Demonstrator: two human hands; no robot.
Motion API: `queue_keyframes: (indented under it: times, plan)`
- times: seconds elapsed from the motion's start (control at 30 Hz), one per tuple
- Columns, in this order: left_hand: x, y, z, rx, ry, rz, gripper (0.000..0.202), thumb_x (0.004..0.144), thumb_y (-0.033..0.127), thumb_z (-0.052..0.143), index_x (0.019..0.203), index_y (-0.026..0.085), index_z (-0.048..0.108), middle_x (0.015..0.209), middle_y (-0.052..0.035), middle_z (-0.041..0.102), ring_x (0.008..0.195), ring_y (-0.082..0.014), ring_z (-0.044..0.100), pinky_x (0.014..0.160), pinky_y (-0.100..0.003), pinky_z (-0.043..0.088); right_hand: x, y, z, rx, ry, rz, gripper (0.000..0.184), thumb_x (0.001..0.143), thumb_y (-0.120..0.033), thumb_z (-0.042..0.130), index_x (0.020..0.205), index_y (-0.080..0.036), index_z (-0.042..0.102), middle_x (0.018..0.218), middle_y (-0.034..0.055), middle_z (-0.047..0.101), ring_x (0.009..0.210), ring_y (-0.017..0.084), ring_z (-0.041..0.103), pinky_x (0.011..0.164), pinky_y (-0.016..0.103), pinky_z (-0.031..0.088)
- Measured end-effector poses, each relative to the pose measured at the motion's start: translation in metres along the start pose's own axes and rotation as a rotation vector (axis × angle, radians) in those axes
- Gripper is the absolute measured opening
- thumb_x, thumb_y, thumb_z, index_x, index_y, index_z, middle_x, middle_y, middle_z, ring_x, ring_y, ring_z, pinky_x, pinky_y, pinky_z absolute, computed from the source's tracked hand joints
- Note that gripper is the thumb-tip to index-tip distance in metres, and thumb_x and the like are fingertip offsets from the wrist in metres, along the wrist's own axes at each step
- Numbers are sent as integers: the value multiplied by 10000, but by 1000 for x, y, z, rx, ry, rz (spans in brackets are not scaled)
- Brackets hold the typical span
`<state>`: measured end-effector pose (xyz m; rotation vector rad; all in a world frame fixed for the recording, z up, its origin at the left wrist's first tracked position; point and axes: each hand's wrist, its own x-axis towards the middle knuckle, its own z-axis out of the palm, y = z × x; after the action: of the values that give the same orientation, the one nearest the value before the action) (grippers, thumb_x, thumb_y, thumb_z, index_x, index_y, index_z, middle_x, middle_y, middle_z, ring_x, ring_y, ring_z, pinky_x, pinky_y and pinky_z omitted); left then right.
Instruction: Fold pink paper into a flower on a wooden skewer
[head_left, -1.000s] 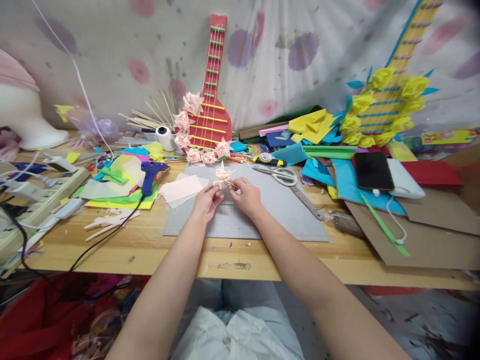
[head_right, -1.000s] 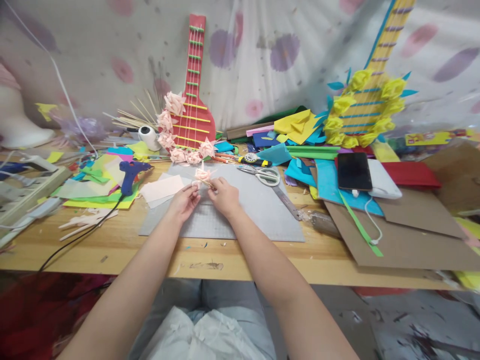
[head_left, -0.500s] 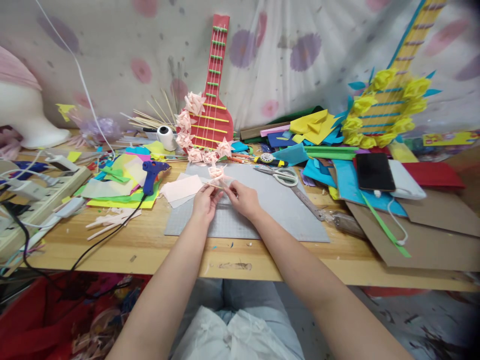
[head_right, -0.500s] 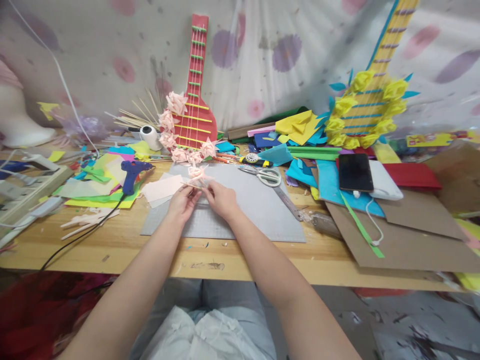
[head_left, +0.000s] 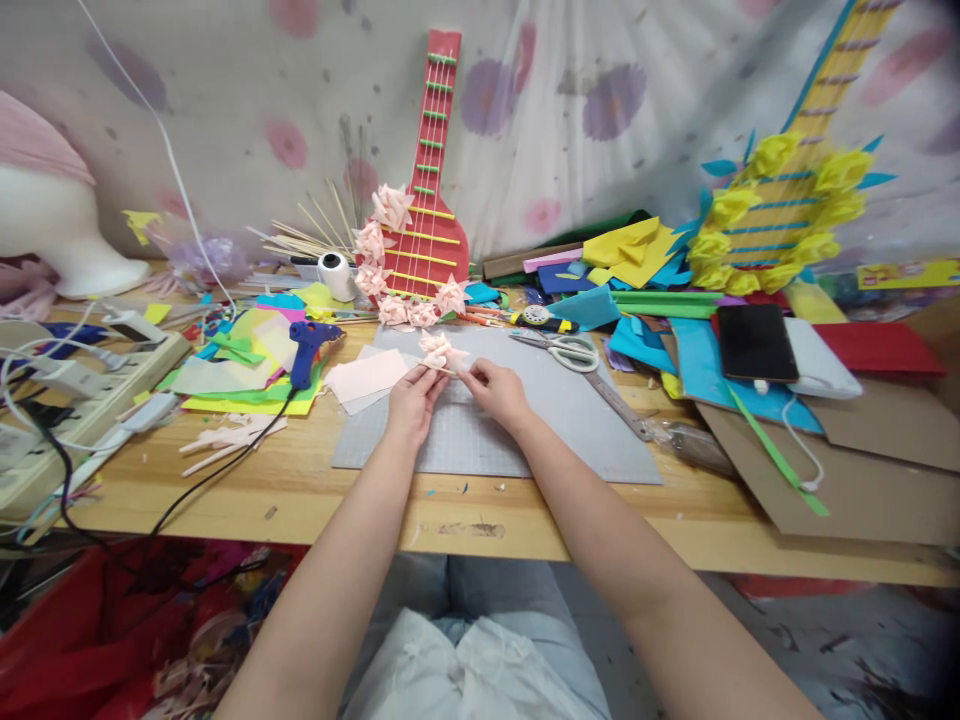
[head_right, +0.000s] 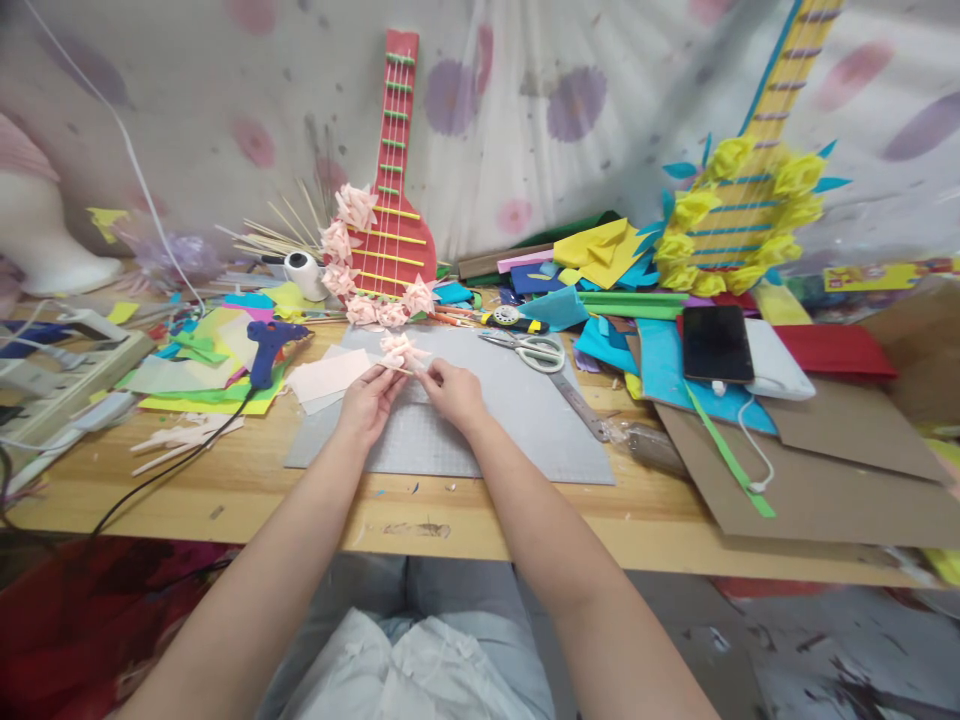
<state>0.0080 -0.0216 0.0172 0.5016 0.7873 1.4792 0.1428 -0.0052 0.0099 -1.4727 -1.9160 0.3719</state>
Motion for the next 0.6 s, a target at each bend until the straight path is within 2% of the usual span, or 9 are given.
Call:
queue_keyframes:
  times: [0.2, 0.4, 0.6]
  plan:
    - [1, -2, -1, 16, 17, 61, 79, 649, 59, 605, 713, 100, 628, 805, -48, 665, 794, -104, 620, 793, -229, 480, 2, 1, -2, 48, -67, -21, 342, 786, -470, 429, 644, -187, 558, 564, -22, 543, 526, 89, 453, 509, 195, 285]
    - [1, -2, -2, 57, 94, 111, 46, 627, 93, 634, 661, 105, 606, 715, -33, 650, 692, -91, 612, 734, -234, 490, -2, -6, -1, 23, -150, -57, 356, 815, -450, 388, 638, -185, 548, 559, -18, 537, 518, 88, 448, 507, 193, 281]
    - [0, 1, -1, 85, 163, 156, 107, 590, 161, 674, 659, 119, 604, 668, -6, 621, 605, -71, 575, 619, -213, 489, -5, -10, 2, 118, -122, -68, 239, 795, -428, 442, 824, -207, 527, 639, -28, 574, 552, 97, 489, 530, 196, 307]
